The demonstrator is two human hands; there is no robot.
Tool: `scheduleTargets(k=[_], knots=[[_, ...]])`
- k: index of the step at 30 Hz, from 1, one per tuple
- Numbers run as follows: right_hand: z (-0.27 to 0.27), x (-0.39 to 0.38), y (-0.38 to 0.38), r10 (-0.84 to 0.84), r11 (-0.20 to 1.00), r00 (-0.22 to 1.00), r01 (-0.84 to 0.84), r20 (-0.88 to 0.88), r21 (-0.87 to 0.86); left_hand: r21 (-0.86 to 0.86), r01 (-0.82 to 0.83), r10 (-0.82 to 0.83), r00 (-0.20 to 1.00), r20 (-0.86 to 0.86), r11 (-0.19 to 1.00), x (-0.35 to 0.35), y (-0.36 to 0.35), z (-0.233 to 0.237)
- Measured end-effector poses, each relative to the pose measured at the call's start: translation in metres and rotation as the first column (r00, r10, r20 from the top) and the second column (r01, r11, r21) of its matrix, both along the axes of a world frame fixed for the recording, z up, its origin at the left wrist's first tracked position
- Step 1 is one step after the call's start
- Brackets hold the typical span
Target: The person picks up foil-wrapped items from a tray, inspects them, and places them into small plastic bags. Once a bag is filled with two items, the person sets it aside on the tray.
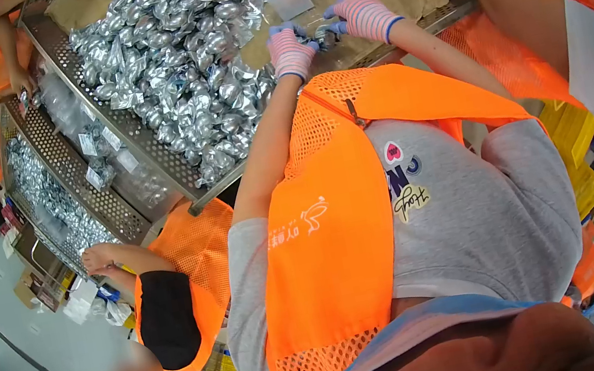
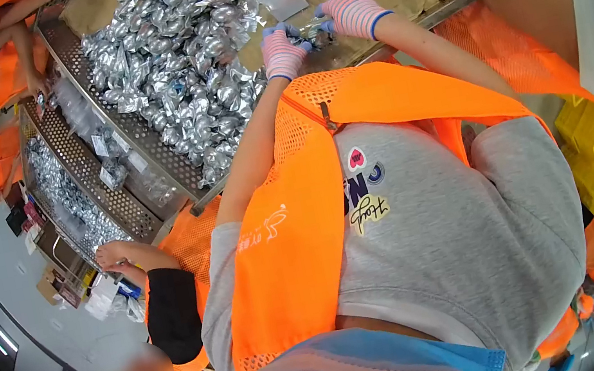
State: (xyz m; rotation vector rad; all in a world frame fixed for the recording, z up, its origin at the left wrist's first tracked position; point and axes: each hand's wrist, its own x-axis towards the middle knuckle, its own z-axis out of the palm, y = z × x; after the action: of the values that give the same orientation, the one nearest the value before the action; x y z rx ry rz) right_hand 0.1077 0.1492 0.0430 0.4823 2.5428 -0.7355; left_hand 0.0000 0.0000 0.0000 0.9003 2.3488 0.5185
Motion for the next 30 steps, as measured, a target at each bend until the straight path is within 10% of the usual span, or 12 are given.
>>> scheduleTargets(k=[30], knots=[[-0.011,-0.052,-0.003,0.769,0.640,0.627,-0.754,-0.127,0.150,0.108,0.136,-0.149,0.982,0.119,0.985,-0.026,-0.024,-0.017]])
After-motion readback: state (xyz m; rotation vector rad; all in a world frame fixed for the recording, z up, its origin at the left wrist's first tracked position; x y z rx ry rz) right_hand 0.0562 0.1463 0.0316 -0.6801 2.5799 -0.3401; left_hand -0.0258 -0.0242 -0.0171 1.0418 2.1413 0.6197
